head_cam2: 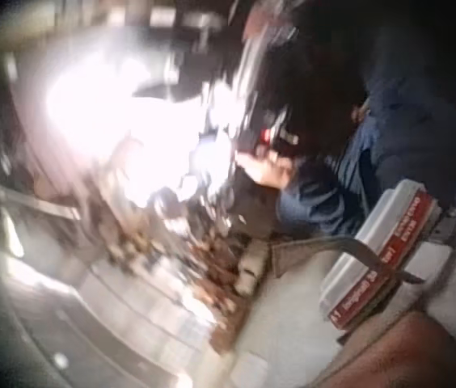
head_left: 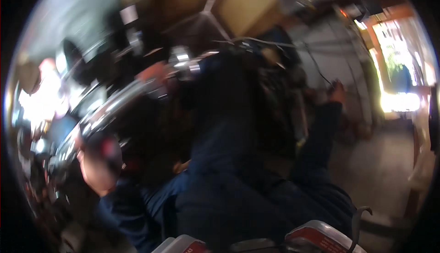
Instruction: Grinding and measuring a metal shaft using a machining tool and a dial indicator.
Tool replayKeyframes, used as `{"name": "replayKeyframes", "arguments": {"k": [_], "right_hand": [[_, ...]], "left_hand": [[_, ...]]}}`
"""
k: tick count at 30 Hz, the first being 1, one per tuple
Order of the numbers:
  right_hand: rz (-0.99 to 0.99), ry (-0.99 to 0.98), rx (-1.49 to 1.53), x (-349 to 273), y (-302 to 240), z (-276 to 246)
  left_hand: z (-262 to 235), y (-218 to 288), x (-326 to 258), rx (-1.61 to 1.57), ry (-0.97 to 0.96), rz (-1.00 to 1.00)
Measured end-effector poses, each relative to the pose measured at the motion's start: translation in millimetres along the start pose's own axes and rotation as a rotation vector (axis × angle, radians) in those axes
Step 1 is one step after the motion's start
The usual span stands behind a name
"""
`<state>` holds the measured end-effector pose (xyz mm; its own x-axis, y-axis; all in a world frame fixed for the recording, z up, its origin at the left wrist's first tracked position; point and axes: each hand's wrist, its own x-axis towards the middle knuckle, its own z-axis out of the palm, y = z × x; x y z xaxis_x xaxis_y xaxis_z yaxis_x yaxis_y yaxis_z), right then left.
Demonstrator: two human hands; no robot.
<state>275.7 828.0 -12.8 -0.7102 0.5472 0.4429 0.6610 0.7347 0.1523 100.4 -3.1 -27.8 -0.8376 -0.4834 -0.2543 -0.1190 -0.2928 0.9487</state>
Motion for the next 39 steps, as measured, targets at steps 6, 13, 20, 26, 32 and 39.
{"name": "replayKeyframes", "arguments": {"k": [6, 13, 20, 26, 32, 39], "right_hand": [[0.962, 0.067, 1.140, -36, 18, -45], [0.597, -0.543, 0.474, -73, 9, 4], [0.490, -0.841, 0.001, -90, -3, 69], [0.309, -1.014, -0.143, -73, -105, 62], [0.088, -0.907, -0.209, -73, -62, 110], [0.320, -0.186, 0.606, 26, -168, -26]], "left_hand": [[8, -15, 26, -0.173, -0.317, -0.013], [-1, -14, 37, -0.017, -0.202, 0.059], [-7, -12, 45, 0.031, -0.191, 0.087], [-22, -3, 41, 0.424, -0.228, 0.297], [63, -20, 20, -0.253, 0.192, 0.017], [53, 6, -13, -0.438, 0.223, 0.036]]}}
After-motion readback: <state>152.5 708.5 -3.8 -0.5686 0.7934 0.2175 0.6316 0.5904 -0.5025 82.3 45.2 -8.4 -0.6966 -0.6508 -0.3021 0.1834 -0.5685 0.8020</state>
